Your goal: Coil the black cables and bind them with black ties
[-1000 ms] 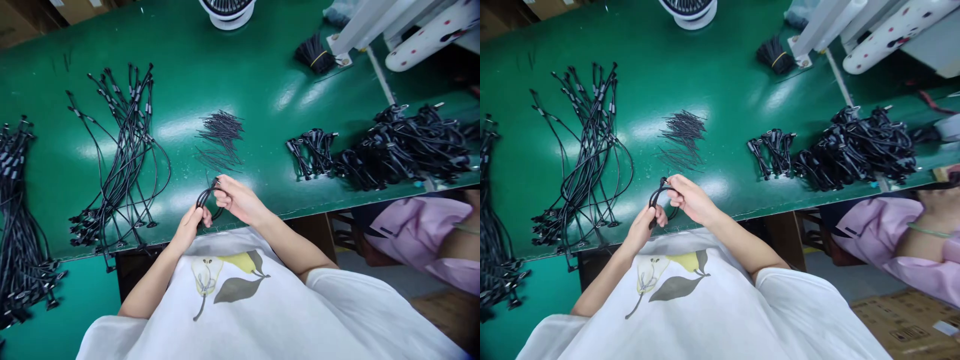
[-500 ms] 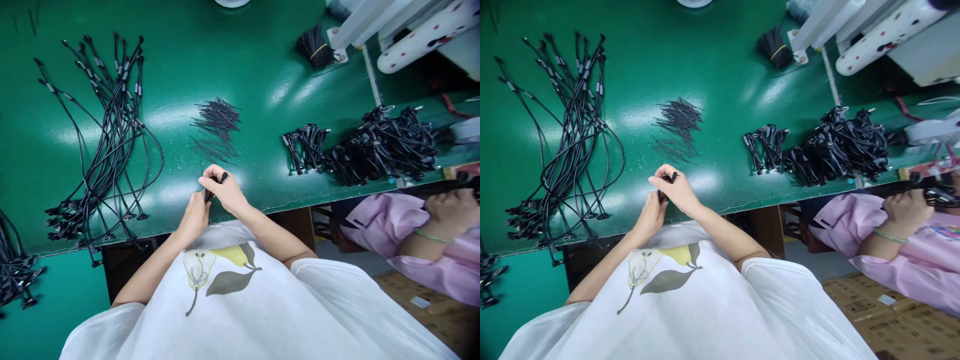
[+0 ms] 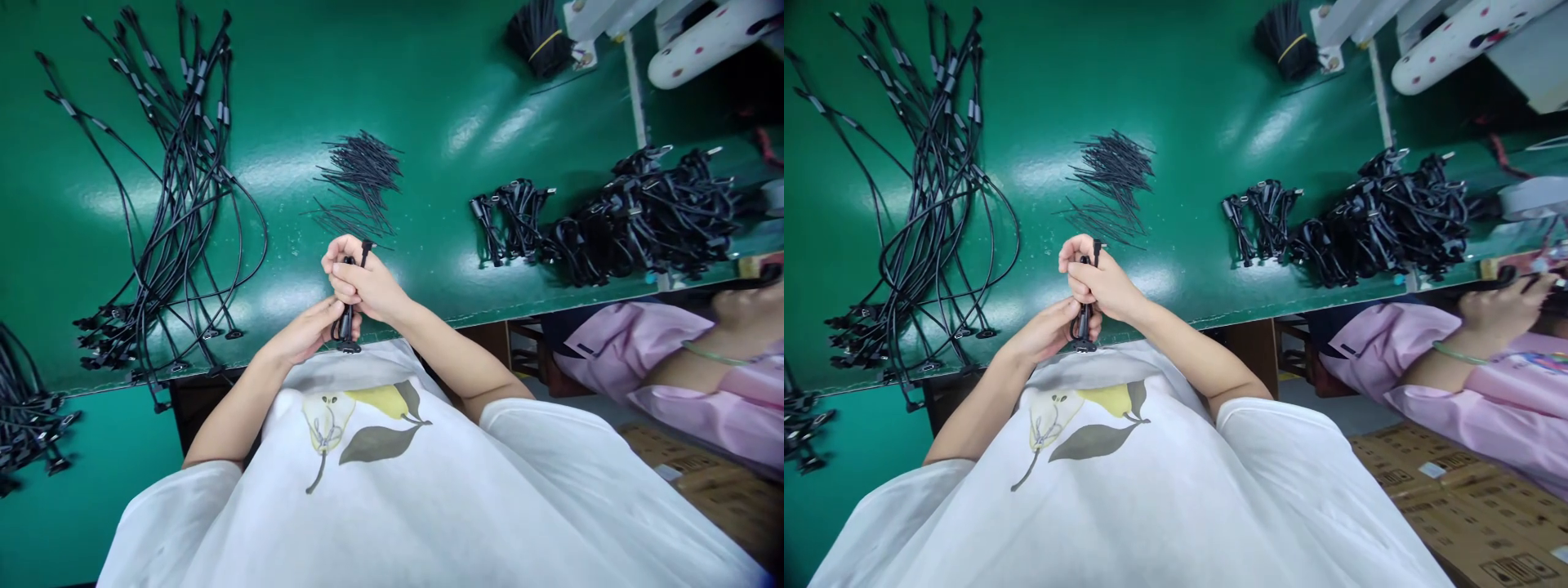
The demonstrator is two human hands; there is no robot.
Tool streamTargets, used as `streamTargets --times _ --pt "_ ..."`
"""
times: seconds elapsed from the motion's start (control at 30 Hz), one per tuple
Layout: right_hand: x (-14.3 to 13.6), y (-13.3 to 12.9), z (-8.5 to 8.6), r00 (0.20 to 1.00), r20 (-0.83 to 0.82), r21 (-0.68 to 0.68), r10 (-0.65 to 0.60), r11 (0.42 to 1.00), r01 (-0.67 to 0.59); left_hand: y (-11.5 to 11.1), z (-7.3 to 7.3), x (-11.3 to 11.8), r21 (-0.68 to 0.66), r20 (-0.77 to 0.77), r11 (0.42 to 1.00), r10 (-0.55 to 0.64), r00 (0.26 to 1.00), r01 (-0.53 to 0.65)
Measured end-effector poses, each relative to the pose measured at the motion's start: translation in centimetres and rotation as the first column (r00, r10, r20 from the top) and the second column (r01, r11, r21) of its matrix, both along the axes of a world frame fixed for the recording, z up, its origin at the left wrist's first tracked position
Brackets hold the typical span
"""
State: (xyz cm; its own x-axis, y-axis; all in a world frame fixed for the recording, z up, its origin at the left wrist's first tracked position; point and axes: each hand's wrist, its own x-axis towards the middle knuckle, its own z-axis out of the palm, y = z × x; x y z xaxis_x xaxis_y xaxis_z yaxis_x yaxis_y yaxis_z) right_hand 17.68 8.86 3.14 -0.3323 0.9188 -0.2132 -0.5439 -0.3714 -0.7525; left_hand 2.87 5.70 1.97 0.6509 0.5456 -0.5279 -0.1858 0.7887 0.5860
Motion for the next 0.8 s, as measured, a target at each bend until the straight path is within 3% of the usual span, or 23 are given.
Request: streamTargets --times 0.1,0.4,0.6,0.8 --pt "0.1 0.1 0.5 0.997 -0.046 0.010 0.059 0.998 -0.058 0.0 0.2 0.1 -0.103 0.039 0.995 -0.001 0.999 0.005" --pt "0.2 -0.2 1.4 0.990 -0.079 0.030 0.117 0.993 -0.115 -1.0 1.3 0.9 -0.240 0.258 0.971 0.052 0.965 0.012" --pt "0.9 0.5 2.1 0.984 -0.176 -0.208 0.007 0.977 -0.044 -1.7 2.2 1.5 -0.111 0.144 0.988 0.125 0.982 -0.110" --pt "0.4 0.7 1.7 0.997 -0.073 -0.200 0.013 0.979 -0.027 -2.4 1.5 2.4 -0.100 0.032 0.979 0.180 0.983 -0.176"
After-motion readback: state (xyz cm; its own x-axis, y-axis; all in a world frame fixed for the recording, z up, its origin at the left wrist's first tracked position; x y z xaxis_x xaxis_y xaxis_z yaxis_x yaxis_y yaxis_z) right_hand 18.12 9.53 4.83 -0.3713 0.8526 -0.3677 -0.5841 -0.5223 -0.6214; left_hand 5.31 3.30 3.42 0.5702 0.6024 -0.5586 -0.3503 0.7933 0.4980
